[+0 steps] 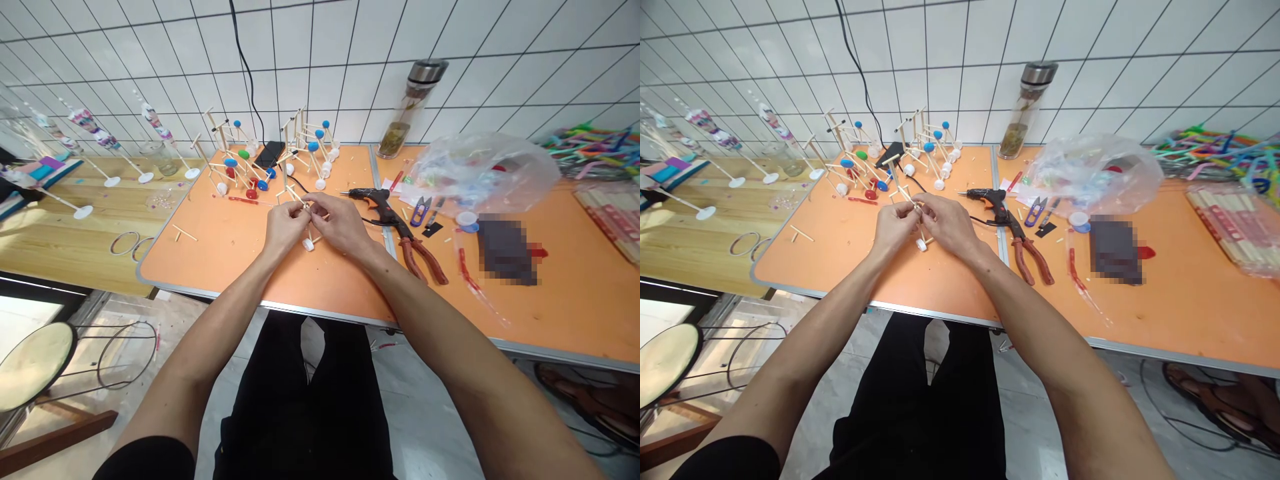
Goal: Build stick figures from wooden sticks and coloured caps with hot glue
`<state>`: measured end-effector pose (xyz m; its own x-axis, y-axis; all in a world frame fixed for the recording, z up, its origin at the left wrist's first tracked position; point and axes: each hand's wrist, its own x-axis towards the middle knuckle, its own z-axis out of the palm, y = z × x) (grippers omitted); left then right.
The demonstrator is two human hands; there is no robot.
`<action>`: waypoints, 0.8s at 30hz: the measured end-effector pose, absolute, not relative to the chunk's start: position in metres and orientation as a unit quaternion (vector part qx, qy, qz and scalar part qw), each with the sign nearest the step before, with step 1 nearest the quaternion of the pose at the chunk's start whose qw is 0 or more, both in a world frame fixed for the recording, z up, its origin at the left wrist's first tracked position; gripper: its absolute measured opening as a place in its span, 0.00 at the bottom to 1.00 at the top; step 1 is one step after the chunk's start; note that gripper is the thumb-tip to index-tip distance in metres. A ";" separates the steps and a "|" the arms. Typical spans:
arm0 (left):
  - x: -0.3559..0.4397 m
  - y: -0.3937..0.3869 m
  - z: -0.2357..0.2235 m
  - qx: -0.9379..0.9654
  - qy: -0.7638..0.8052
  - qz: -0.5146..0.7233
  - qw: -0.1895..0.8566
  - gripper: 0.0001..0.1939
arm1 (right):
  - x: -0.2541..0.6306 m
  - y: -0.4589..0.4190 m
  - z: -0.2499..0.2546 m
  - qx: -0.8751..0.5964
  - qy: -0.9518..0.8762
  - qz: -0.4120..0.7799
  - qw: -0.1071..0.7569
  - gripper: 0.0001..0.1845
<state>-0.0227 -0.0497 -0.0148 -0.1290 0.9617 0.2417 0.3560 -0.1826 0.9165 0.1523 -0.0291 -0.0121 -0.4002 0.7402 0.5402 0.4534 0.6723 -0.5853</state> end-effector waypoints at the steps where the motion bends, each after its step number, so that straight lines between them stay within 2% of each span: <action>1: -0.023 -0.049 -0.015 0.586 0.562 0.498 0.305 0.10 | 0.152 -0.030 -0.012 -0.365 -0.819 0.175 0.407 0.23; 24: -0.023 -0.050 -0.017 0.572 0.545 0.514 0.334 0.09 | 0.152 -0.028 -0.011 -0.394 -0.816 0.162 0.391 0.24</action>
